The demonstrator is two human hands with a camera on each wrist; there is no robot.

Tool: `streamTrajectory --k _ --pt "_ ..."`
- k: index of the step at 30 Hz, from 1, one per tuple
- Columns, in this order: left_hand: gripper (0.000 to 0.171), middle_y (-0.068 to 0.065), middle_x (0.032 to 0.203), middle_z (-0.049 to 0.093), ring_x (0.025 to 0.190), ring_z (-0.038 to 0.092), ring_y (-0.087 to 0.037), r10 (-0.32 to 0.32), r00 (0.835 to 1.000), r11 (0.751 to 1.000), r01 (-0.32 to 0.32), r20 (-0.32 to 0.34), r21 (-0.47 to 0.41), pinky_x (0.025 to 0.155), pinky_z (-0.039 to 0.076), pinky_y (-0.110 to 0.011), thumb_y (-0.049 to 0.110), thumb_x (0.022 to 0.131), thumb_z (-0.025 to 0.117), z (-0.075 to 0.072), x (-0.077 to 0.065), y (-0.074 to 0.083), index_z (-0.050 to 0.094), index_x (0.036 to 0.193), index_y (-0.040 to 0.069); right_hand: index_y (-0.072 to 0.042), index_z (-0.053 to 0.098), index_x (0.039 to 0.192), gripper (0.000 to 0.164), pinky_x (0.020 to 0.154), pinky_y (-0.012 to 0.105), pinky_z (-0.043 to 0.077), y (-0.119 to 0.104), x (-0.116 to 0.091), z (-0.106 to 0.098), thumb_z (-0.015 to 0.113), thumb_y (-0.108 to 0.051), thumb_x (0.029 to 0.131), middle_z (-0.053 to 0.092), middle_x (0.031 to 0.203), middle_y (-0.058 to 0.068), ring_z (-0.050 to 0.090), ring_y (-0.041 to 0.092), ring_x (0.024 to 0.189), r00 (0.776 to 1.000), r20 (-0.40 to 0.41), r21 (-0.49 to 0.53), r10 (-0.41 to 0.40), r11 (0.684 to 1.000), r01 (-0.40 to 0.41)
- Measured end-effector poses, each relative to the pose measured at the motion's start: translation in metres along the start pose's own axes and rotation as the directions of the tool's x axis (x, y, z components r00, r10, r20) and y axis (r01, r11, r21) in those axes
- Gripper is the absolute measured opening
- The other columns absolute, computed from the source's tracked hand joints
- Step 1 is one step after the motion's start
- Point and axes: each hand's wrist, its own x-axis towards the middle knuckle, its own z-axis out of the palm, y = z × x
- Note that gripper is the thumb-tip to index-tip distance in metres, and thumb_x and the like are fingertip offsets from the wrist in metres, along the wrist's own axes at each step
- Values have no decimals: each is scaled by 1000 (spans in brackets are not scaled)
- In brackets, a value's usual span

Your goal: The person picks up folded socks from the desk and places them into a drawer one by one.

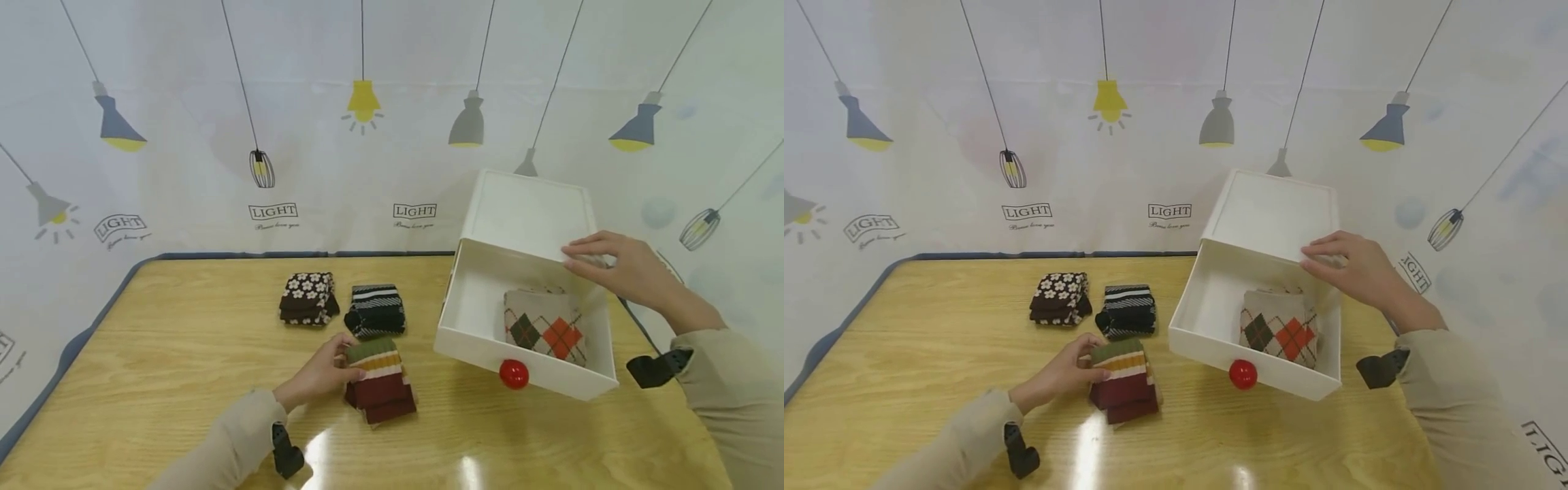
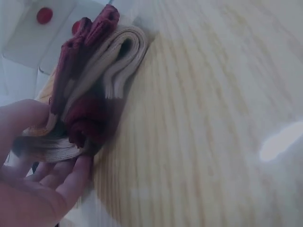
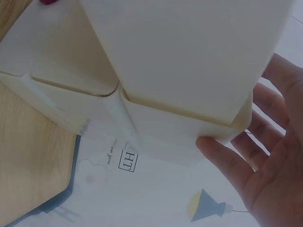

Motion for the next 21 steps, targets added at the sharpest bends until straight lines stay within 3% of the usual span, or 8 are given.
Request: streamTrajectory --k 5,13,21 --pt "48 -14 98 52 82 54 -19 -4 999 996 7 35 -90 63 48 -31 4 79 64 3 -3 3 40 120 -3 1 59 112 35 69 54 43 1 1 1 57 -22 87 53 112 21 48 38 98 1000 2 10 10 1000 -10" --pt "50 -14 99 50 80 55 -20 -12 1000 974 16 17 -225 68 50 -32 -1 76 62 9 -7 11 44 122 -3 1 59 113 36 71 56 41 0 -2 0 57 -24 87 52 114 23 45 41 101 999 2 13 39 999 -39" --pt "47 -17 107 48 84 57 -22 41 999 967 -36 14 -251 71 50 -36 -1 78 60 9 -13 25 46 123 0 1 59 112 35 70 55 42 0 0 0 57 -22 86 52 112 22 47 40 100 1000 -2 9 22 1000 -22"
